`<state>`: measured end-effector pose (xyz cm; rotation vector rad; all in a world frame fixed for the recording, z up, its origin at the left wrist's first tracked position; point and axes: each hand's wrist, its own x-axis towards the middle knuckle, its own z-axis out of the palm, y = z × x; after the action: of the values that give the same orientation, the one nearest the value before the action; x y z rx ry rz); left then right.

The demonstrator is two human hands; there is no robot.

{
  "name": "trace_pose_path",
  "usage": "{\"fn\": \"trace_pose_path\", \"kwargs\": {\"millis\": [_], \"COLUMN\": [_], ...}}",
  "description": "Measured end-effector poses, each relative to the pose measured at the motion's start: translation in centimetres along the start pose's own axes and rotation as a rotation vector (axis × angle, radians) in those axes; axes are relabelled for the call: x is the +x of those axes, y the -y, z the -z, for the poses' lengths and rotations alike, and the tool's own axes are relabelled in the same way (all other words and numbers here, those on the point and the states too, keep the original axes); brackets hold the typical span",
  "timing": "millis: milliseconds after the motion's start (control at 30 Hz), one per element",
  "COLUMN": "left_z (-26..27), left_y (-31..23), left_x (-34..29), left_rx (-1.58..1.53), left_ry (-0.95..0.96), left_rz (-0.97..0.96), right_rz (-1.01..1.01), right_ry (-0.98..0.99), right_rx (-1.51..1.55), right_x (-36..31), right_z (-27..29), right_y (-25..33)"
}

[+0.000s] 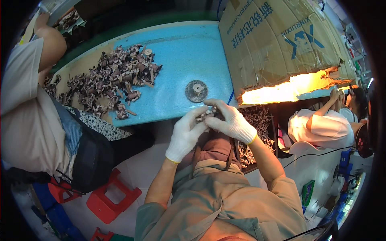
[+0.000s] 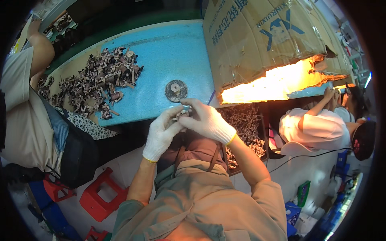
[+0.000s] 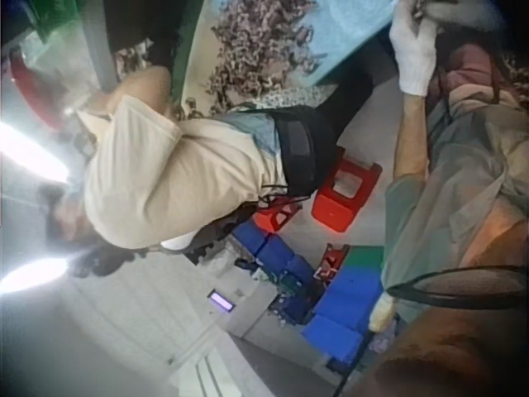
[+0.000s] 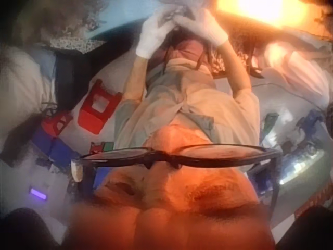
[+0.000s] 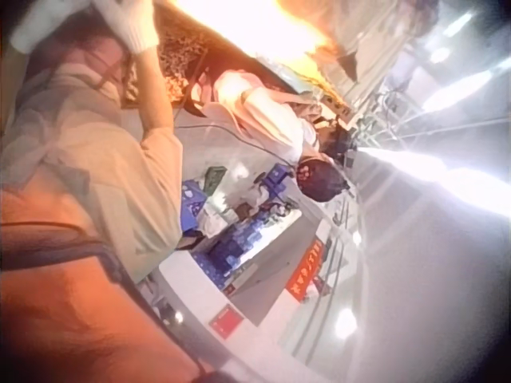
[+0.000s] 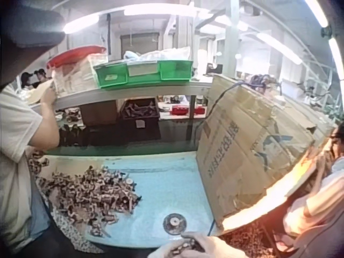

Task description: The person assembles small figurine components by picking up pieces from the table, tray, and box, and fitting them together by hand.

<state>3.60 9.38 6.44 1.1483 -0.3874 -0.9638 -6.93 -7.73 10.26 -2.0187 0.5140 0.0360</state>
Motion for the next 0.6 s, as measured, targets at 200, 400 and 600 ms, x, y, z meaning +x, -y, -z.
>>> {"fn": "trace_pose_path", "kwargs": {"millis": [200,400,600], "left_z": [0.9,2.7,3.2], "left_y": [-0.2,-0.2,-1.1], "left_x": [1.4,6.9,9.1], "left_rx": [0.446,0.736,0.680], "left_ry": [-0.297,-0.287,-0.110], "left_rz": [-0.134,-0.280,-0.130], "right_rz": [0.003,-0.107,0.115], "right_ry": [-0.069,-0.188,-0.110], "right_rx": [0.118,-0.049,-0.560], "right_x": [3.2,7.8,10.5], "right_z": [0.2,0.7,1.4], "right_y": [0.1,0.9,2.1]}}
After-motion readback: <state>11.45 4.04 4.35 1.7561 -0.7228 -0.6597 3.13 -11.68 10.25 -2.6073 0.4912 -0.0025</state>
